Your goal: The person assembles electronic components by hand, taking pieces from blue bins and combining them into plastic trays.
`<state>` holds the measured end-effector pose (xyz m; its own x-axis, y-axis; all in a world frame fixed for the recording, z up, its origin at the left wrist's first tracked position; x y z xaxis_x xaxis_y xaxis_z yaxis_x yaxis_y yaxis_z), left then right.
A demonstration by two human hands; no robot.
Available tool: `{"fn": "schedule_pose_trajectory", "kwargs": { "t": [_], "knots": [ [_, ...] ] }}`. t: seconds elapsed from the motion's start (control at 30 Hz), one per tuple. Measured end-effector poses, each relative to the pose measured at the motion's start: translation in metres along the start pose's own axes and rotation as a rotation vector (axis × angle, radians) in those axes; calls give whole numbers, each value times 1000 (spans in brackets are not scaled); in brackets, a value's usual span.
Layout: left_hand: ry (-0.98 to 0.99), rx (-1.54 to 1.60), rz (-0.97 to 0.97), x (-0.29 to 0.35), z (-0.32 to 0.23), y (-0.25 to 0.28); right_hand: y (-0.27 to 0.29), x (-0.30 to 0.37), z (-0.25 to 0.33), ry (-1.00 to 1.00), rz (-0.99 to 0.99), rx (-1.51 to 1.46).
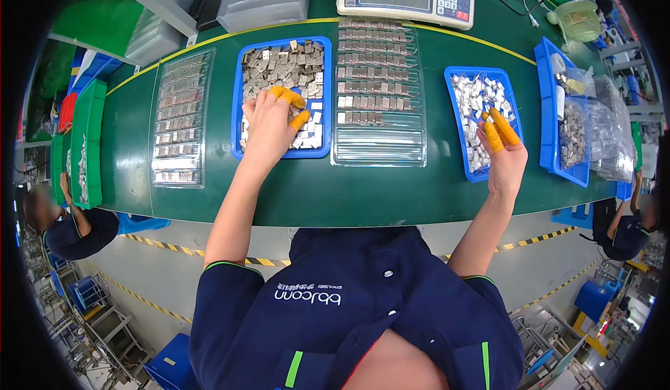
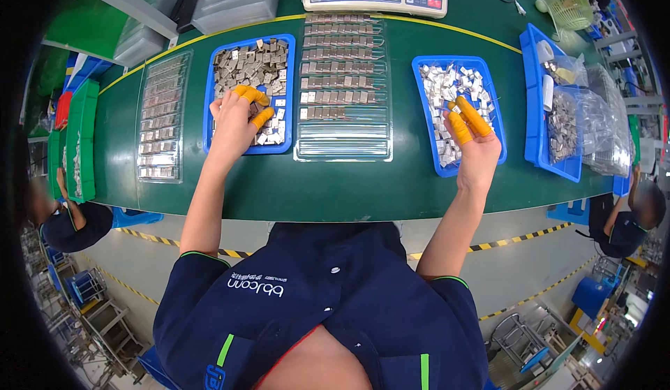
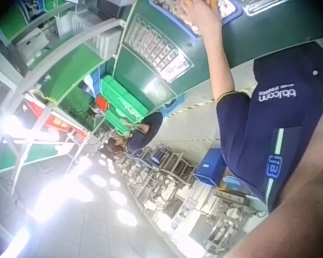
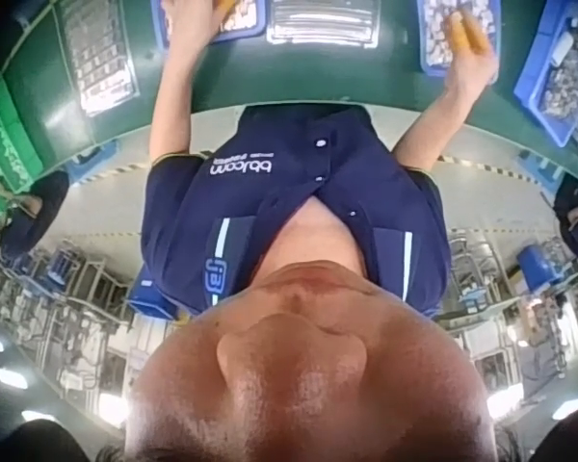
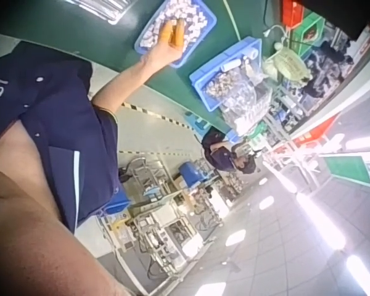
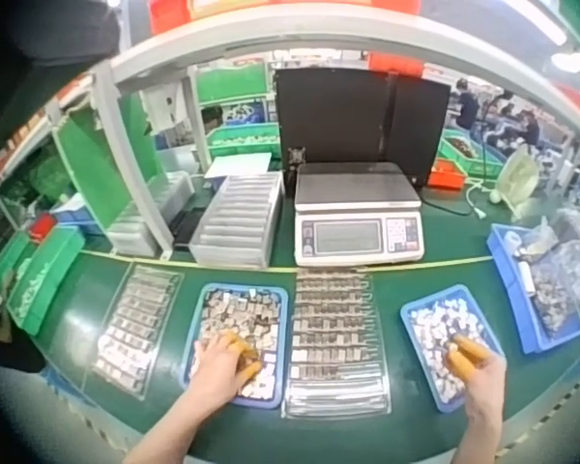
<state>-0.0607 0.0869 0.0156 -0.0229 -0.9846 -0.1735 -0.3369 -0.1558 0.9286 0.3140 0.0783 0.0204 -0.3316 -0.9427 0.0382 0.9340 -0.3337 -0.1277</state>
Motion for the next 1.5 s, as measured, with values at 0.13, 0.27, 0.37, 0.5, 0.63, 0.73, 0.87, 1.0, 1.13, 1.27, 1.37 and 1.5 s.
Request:
{"fn": "schedule_pose_trajectory", "kwargs": {
  "t": [0.13, 0.27, 0.37, 0.5, 0.63, 0.73, 0.87, 1.0, 1.13, 1.27, 1.37, 1.5],
  "knots": [
    [4, 80, 23, 2, -2, 5, 1, -1, -5, -49, -21, 38],
    [-1, 117, 10, -2, -2, 2, -7, 3, -6, -3, 39, 29],
    [55, 45, -68, -6, 7, -1, -9, 6, -4, 2, 58, 76],
    [86, -48, -103, -11, 0, 3, -6, 9, -7, -21, 97, 97],
    [142, -25, -200, -19, -2, 2, -5, 11, -12, -52, 88, 61],
    [166, -58, -208, -22, -7, -1, 2, 11, -17, -50, 62, 111],
    [44, -149, -249, -24, -17, -3, 8, 11, -15, -9, -1, 133],
    [-108, -280, -203, -23, -31, -2, 4, 11, -16, -35, 64, 114],
    [-243, -255, -214, -23, -28, 2, -2, 15, -18, -54, 109, 133],
    [-231, -237, -270, -22, -18, 1, -15, 20, -11, -5, 74, 112],
    [50, 105, -315, -20, -8, 19, -31, 26, -6, 42, 116, 96],
    [370, 1251, -278, -4, -5, 20, -68, 24, 4, 67, 258, 64]
  ]
}}
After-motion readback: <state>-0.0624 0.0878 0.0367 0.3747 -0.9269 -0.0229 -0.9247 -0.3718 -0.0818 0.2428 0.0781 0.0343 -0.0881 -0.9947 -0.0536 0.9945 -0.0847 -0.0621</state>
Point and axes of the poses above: each hand's wrist, its own x-axis away from the middle knuckle, its own y-axis out of the back of the hand, z = x × y, the point moved 7 cm from there along -x, towards the middle knuckle, and after that the axes turned 5 degrees about y, right-handed, at the moved point
